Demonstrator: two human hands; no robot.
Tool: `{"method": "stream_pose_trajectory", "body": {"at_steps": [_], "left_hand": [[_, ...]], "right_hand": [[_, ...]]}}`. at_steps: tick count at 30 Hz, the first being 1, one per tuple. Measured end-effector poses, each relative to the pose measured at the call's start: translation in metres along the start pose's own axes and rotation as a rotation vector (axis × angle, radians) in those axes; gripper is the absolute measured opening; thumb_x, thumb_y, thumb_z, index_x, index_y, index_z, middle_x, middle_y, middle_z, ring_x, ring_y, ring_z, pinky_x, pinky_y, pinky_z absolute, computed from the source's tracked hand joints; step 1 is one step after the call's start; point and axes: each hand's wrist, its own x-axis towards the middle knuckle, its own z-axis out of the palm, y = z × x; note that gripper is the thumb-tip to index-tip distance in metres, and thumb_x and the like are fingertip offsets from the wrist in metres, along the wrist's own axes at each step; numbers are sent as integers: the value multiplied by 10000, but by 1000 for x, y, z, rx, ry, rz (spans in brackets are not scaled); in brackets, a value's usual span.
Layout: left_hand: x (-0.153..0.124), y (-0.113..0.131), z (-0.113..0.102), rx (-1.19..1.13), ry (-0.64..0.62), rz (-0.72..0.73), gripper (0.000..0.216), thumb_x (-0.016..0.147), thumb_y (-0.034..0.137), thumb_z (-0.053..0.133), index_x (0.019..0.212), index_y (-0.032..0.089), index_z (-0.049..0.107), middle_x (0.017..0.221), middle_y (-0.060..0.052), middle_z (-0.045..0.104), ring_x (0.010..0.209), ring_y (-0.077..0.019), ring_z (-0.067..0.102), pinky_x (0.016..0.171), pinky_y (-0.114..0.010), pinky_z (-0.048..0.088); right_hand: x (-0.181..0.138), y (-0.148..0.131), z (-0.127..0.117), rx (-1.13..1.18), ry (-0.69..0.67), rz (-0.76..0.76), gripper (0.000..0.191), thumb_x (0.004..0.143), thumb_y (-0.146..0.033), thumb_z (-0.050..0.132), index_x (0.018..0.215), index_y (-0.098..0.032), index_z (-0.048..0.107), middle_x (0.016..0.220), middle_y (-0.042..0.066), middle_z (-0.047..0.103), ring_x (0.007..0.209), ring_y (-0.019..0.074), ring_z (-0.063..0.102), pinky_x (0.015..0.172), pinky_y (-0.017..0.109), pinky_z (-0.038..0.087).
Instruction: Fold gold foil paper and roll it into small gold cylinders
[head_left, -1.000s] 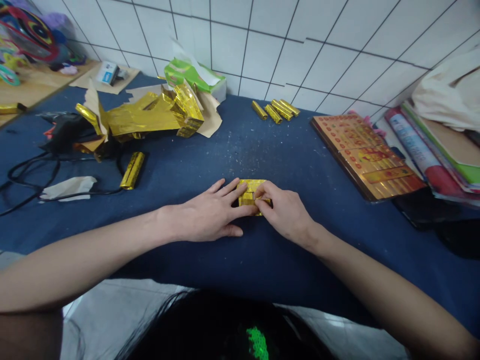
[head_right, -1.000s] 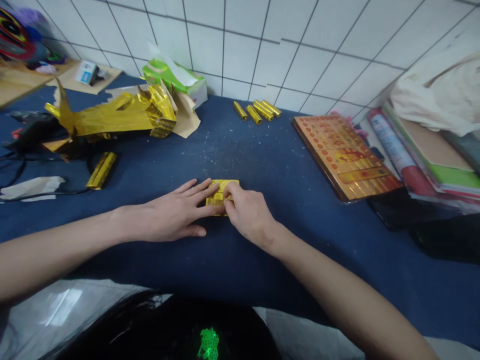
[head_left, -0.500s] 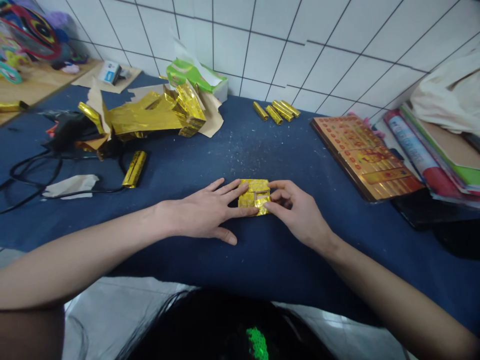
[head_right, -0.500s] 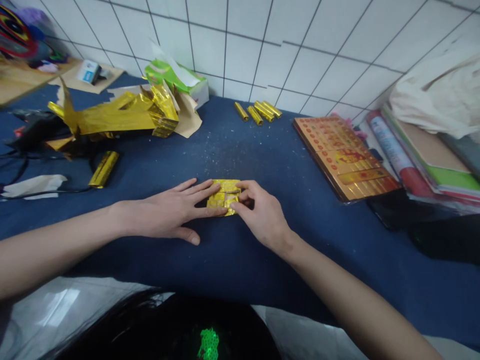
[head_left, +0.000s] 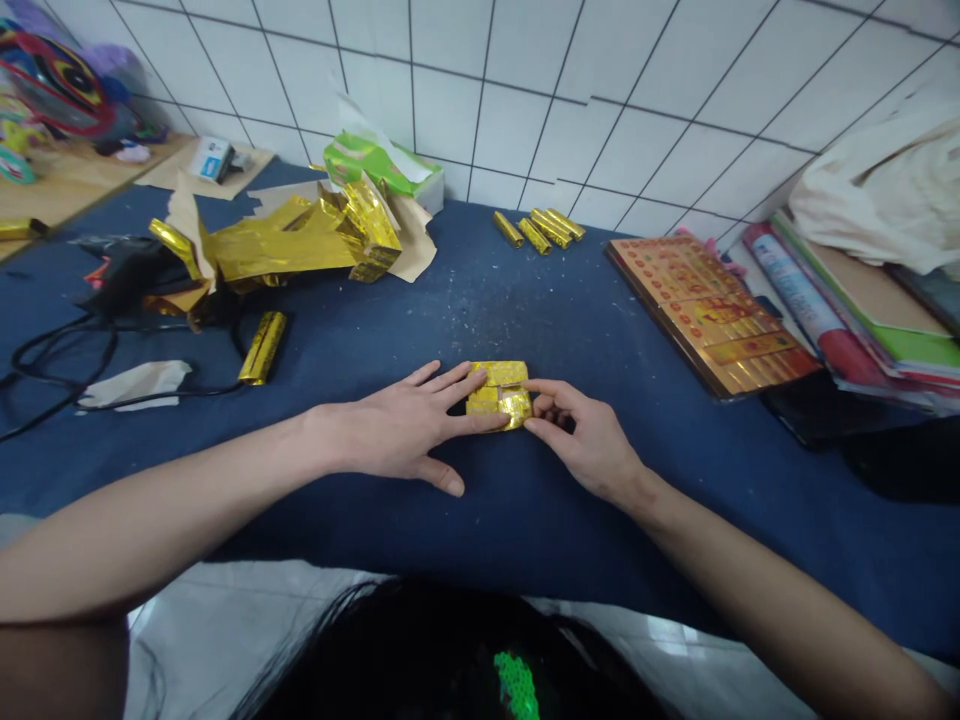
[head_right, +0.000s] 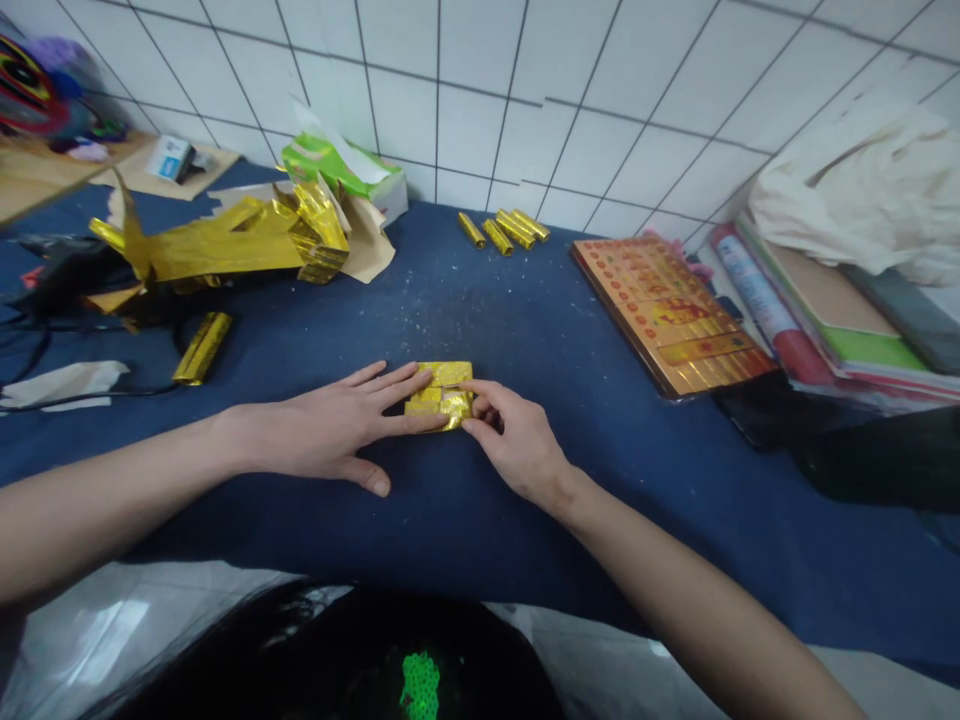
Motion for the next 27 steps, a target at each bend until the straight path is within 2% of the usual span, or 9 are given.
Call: {"method": "stream_pose_trajectory", "body": {"at_steps": [2, 5, 7, 12, 17, 19, 21, 27], "left_hand": [[0, 0, 0, -12, 3, -7, 814, 736, 595, 523, 1398, 350, 116, 1492, -93, 77, 1356, -304, 31, 1062, -520, 108], [1, 0, 1, -44, 25, -23, 963, 715, 615, 530, 1417, 239, -12, 1483, -132, 99, 1359, -281, 47, 1078, -480, 113], [1, 1, 1, -61, 41, -42, 977, 730, 592, 533, 1415, 166, -17, 1472, -159, 143, 1360, -262, 82, 1086, -448, 129], [5, 2, 2, -44, 98, -113, 718, 815, 470, 499, 1340, 73, 213, 1391, -203, 335, 1337, -233, 214, 1082, -406, 193], [11, 6, 10, 35, 130, -136, 337, 833, 342, 516, 1070, 105, 482, 1363, -189, 387, 1307, -278, 281, 1053, -448, 256], [12, 8, 14, 47, 161, -145, 264, 845, 321, 496, 1013, 117, 506, 1360, -183, 394, 1298, -292, 295, 1040, -470, 269], [14, 10, 17, 46, 191, -157, 245, 852, 306, 483, 1012, 124, 512, 1362, -180, 392, 1295, -295, 301, 1035, -485, 269], [16, 16, 15, -43, 238, -237, 176, 865, 216, 439, 948, 139, 575, 1326, -124, 459, 1293, -250, 320, 1043, -490, 259]], "right_hand": [[1, 2, 0, 1, -4, -16, 314, 769, -178, 534, 1080, -218, 541, 733, -26, 560, 637, 111, 522, 634, 270, 440], [2, 3, 1, 24, -17, -14, 358, 773, -168, 524, 1125, -230, 510, 731, -31, 554, 630, 108, 516, 636, 269, 438], [2, 3, 1, 47, -23, -6, 392, 769, -160, 527, 1151, -234, 482, 726, -37, 552, 622, 107, 511, 631, 267, 436], [1, 2, 0, 106, -21, 35, 353, 749, -173, 565, 1088, -218, 478, 718, -39, 565, 627, 109, 518, 618, 264, 430], [2, -1, -1, 79, -41, 90, 127, 747, -244, 592, 862, -202, 557, 724, -17, 570, 632, 117, 519, 596, 263, 418], [3, -3, -2, 40, -62, 55, 70, 766, -261, 576, 742, -195, 571, 720, -12, 551, 638, 116, 507, 601, 262, 409], [4, -4, -3, 30, -65, 11, 143, 795, -265, 544, 675, -190, 563, 724, -8, 538, 656, 115, 505, 623, 262, 404], [4, -10, -1, -110, -47, 18, 250, 842, -265, 470, 608, -186, 508, 685, -5, 519, 656, 122, 506, 632, 265, 399]]}}
